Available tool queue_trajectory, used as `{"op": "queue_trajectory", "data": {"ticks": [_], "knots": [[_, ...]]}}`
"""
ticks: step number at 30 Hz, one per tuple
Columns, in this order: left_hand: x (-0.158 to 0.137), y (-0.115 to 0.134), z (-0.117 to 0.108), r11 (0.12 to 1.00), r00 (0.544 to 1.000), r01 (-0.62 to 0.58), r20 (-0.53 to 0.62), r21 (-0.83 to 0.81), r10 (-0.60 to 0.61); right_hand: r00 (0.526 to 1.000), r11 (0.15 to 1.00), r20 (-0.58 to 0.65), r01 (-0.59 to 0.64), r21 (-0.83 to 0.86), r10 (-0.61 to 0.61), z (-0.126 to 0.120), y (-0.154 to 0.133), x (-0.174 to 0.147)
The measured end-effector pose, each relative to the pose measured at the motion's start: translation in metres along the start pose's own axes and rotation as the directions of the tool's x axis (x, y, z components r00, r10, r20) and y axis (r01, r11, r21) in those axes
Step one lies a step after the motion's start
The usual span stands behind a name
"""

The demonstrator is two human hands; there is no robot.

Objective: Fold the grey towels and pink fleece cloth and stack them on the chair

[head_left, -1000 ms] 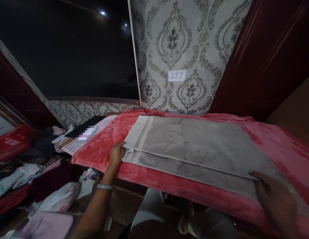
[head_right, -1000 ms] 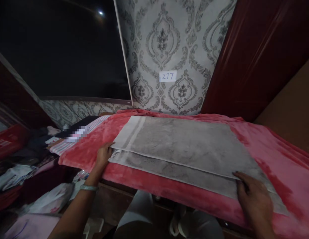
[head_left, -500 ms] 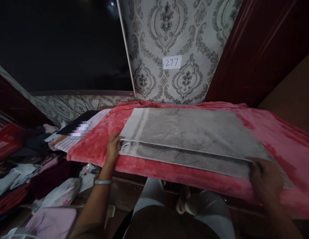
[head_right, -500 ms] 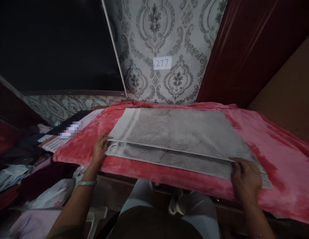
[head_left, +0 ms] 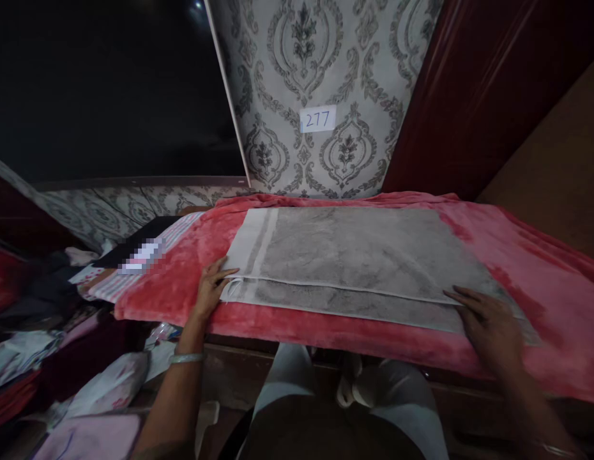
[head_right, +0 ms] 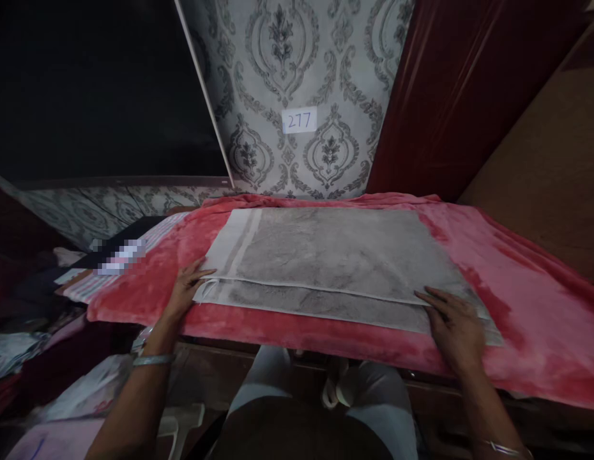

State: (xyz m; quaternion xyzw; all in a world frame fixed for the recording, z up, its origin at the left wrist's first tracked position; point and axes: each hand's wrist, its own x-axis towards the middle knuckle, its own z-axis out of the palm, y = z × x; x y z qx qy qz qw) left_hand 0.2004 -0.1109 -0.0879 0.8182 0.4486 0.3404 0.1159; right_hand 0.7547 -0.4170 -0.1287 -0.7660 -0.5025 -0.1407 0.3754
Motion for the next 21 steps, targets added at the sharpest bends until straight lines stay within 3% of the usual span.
{"op": "queue_trajectory", "data": {"ticks": [3,8,13,18,21], "knots": [[0.000,-0.003,0.000,0.989,1.000,0.026,-0.010,-0.147,-0.028,0.996,0.995,-0.075,-0.046,0.088,0.052,0.006,0.011,-0.001],[-0.005,0.001,-0.004,0.957,0.994,0.093,-0.032,-0.276,-0.106,0.987,0.984,-0.083,-0.128,0.121,0.138,0.006,0.019,-0.006],[-0.006,0.000,-0.005,0.979,0.998,0.051,-0.025,-0.199,-0.058,0.994,0.995,-0.111,-0.001,0.096,0.011,0.006,0.020,-0.010],[-0.007,-0.002,-0.002,0.997,0.998,-0.025,-0.054,-0.073,0.021,0.987,0.983,-0.060,0.152,0.098,-0.147,0.003,0.022,-0.008],[-0.008,0.001,-0.002,0.997,0.998,-0.039,-0.052,-0.073,0.035,0.988,0.977,-0.063,0.151,0.153,-0.143,-0.002,0.024,-0.007]]}}
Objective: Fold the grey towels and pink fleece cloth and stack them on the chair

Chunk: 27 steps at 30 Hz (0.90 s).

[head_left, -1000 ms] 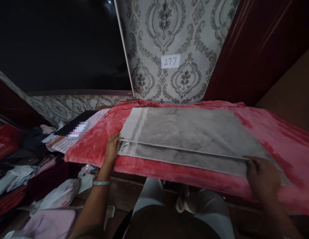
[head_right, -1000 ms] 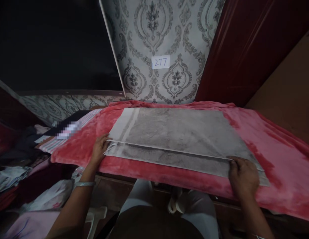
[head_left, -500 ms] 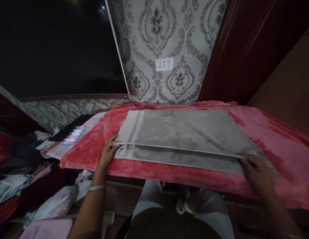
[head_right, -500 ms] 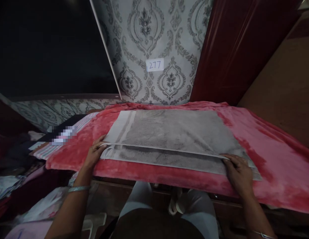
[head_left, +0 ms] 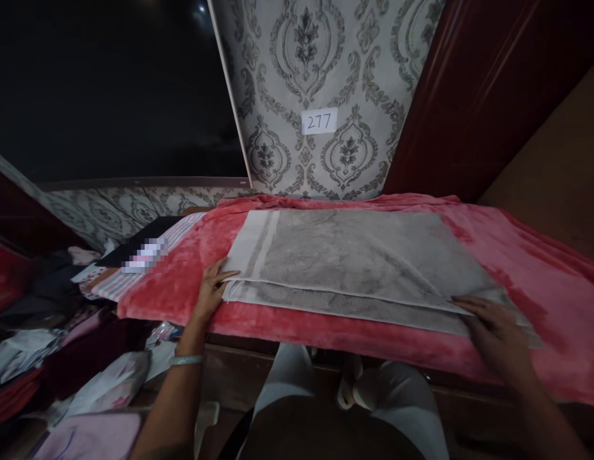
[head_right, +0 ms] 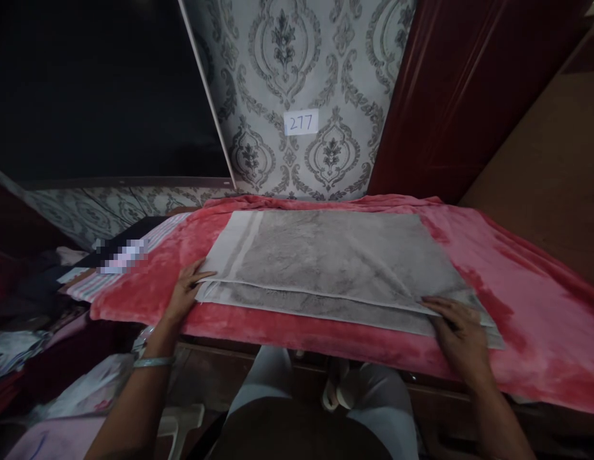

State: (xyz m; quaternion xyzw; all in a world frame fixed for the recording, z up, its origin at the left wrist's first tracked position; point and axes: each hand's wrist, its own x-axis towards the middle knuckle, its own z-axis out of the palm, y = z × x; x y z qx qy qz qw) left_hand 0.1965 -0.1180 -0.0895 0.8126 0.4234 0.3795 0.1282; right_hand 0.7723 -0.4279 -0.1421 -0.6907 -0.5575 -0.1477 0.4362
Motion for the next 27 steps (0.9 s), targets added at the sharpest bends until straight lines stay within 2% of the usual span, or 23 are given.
{"op": "queue_trajectory", "data": {"ticks": [4,8,10,12,14,16,19,22,24,27], "knots": [[-0.001,0.003,0.000,0.997,0.998,0.039,-0.039,-0.073,-0.042,0.996,0.996,-0.002,-0.091,0.014,0.091,-0.004,0.003,0.001],[-0.003,0.004,-0.003,0.997,0.998,0.062,0.021,-0.049,-0.061,0.996,0.995,0.036,-0.080,-0.063,0.082,-0.005,0.002,-0.001],[-0.005,0.008,-0.007,0.998,0.998,0.037,0.047,0.060,-0.040,0.999,0.989,0.050,-0.013,-0.148,0.020,-0.006,-0.007,-0.004],[-0.008,0.018,-0.010,0.973,0.999,0.016,0.029,0.230,-0.023,0.999,0.950,0.015,0.039,-0.311,-0.036,-0.006,-0.025,-0.007],[-0.011,0.037,-0.009,0.914,1.000,0.004,0.001,0.407,-0.005,0.998,0.867,-0.048,0.019,-0.497,-0.049,-0.002,-0.052,-0.008],[-0.012,0.064,0.000,0.857,1.000,-0.027,0.016,0.514,0.022,0.998,0.817,-0.043,0.009,-0.576,-0.041,0.009,-0.083,-0.005],[-0.007,0.111,0.031,0.846,0.983,-0.160,0.157,0.508,0.092,0.992,0.863,0.077,0.122,-0.490,-0.096,0.043,-0.125,0.006],[-0.001,0.148,0.071,0.869,0.950,-0.265,0.269,0.418,0.160,0.983,0.924,0.130,0.168,-0.343,-0.130,0.082,-0.151,0.017],[0.000,0.161,0.092,0.884,0.936,-0.298,0.291,0.360,0.197,0.981,0.957,0.121,0.175,-0.231,-0.150,0.102,-0.158,0.019],[-0.004,0.161,0.109,0.905,0.936,-0.298,0.279,0.305,0.214,0.981,0.980,0.054,0.188,-0.058,-0.185,0.118,-0.157,0.014]]}}
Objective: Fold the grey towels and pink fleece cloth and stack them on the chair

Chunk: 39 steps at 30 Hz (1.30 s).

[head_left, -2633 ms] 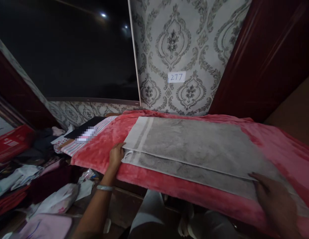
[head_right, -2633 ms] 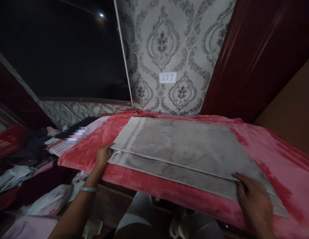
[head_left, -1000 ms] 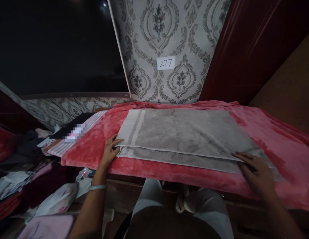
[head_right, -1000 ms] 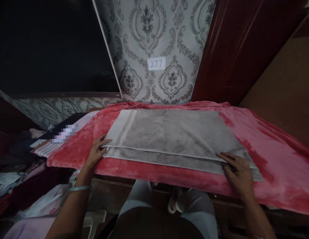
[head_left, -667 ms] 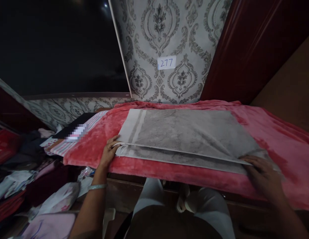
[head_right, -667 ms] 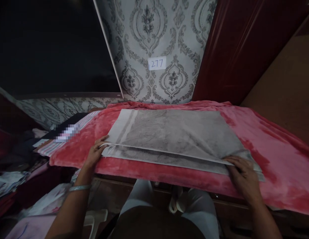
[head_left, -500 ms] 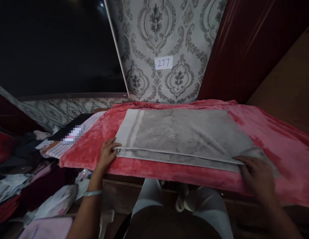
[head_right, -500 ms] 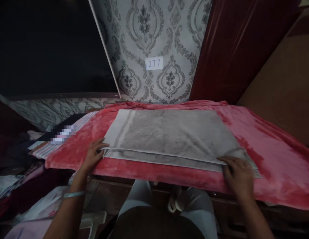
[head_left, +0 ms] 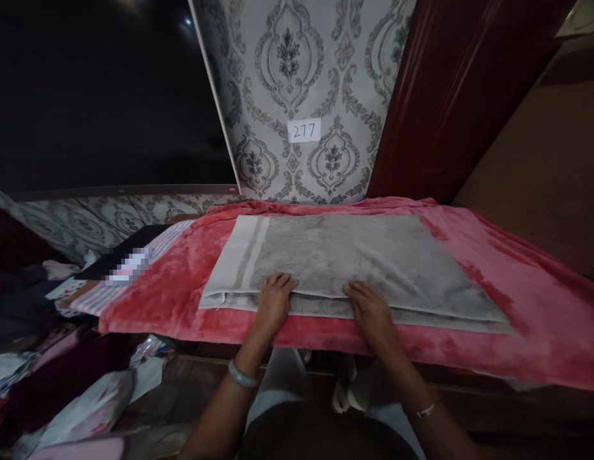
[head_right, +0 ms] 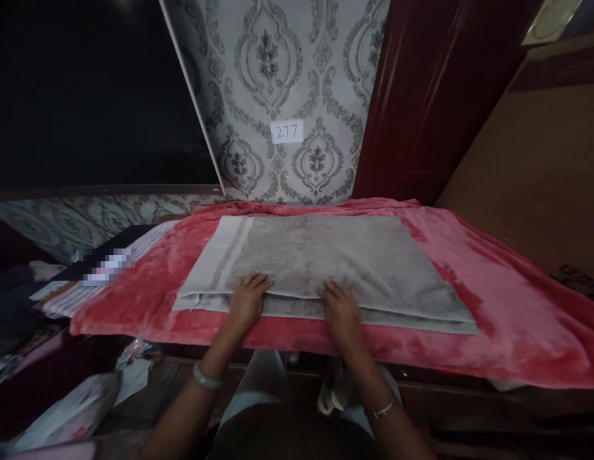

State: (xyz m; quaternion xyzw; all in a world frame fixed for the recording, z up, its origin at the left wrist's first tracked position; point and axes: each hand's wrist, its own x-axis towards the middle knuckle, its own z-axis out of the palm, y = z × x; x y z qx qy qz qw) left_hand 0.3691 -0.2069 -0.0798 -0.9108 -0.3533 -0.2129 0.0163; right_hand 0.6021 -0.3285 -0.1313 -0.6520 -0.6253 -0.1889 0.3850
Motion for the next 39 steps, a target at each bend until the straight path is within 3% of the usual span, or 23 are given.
{"op": "queue_trajectory", "data": {"ticks": [6,13,16,25,34,39], "knots": [[-0.021,-0.008,0.009,0.997,0.993,-0.053,-0.104,-0.051,0.047,0.994,0.992,-0.105,0.033,0.124,-0.020,0.000,0.000,-0.017],[-0.028,-0.009,0.005,0.998,0.994,-0.043,-0.102,-0.051,0.038,0.998,0.997,-0.057,-0.028,0.078,0.033,-0.007,-0.011,-0.019],[-0.030,-0.022,-0.004,1.000,0.992,0.004,-0.129,-0.022,-0.007,0.998,0.996,-0.068,-0.008,0.085,0.013,-0.009,-0.010,-0.019],[-0.058,-0.082,-0.030,0.950,0.943,0.297,-0.188,0.096,-0.275,0.998,0.995,-0.065,0.023,0.099,-0.017,-0.009,-0.006,-0.020],[-0.069,-0.097,-0.047,0.959,0.940,0.271,-0.238,0.086,-0.244,0.994,0.987,-0.076,0.094,0.132,-0.084,-0.017,0.001,-0.015],[-0.079,-0.099,-0.040,0.961,0.945,0.269,-0.212,0.069,-0.249,0.993,0.987,-0.060,0.110,0.120,-0.104,-0.015,0.000,-0.024]]}}
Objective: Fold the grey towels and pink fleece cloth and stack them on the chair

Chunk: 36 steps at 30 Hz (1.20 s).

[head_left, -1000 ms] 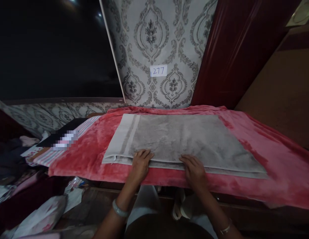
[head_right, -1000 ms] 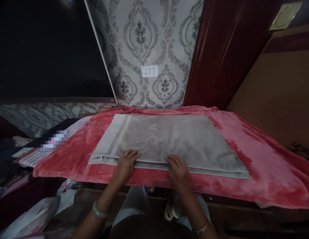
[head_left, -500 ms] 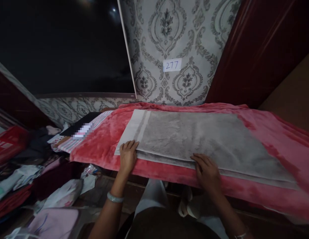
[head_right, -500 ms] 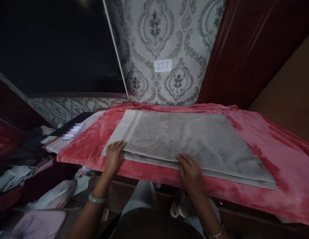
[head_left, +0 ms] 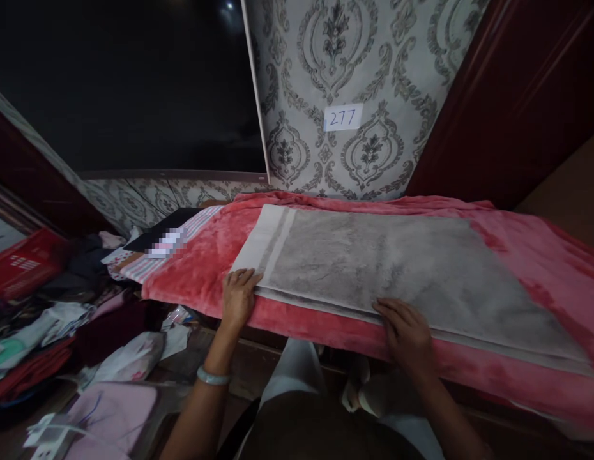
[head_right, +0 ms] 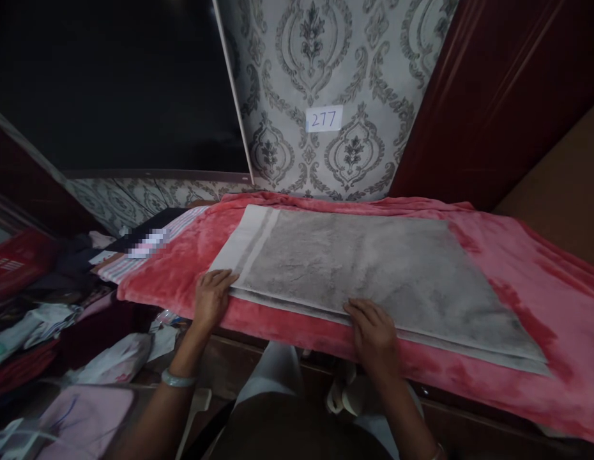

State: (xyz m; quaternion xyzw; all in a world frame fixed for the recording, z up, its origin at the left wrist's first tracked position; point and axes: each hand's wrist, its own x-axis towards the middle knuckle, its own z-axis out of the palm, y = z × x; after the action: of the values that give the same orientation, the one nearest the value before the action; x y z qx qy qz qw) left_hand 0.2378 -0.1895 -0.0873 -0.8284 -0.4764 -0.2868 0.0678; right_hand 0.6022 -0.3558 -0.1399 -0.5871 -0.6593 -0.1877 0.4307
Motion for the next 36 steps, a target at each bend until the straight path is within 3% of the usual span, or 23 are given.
{"op": "queue_trajectory", "data": {"ticks": [6,14,21,28,36], "knots": [[-0.006,-0.004,0.013,0.996,0.997,0.051,-0.045,-0.074,-0.055,0.999,0.999,-0.006,-0.041,0.031,0.041,0.000,-0.002,-0.001],[-0.009,-0.012,0.006,0.997,0.994,-0.023,-0.110,-0.078,0.015,0.998,0.999,-0.069,0.016,0.030,-0.014,-0.009,-0.002,0.006],[-0.015,-0.019,0.011,0.994,0.997,-0.008,-0.071,-0.111,0.000,1.000,0.999,-0.014,-0.023,0.045,0.024,-0.006,-0.005,-0.006],[-0.019,-0.022,0.013,0.995,0.980,-0.053,-0.195,-0.079,0.036,0.998,0.998,-0.065,-0.001,0.062,0.005,-0.007,-0.007,-0.006],[-0.014,-0.035,0.007,0.984,0.976,-0.179,-0.126,0.014,0.180,0.998,0.998,-0.029,-0.050,0.031,0.051,-0.004,-0.018,-0.005]]}}
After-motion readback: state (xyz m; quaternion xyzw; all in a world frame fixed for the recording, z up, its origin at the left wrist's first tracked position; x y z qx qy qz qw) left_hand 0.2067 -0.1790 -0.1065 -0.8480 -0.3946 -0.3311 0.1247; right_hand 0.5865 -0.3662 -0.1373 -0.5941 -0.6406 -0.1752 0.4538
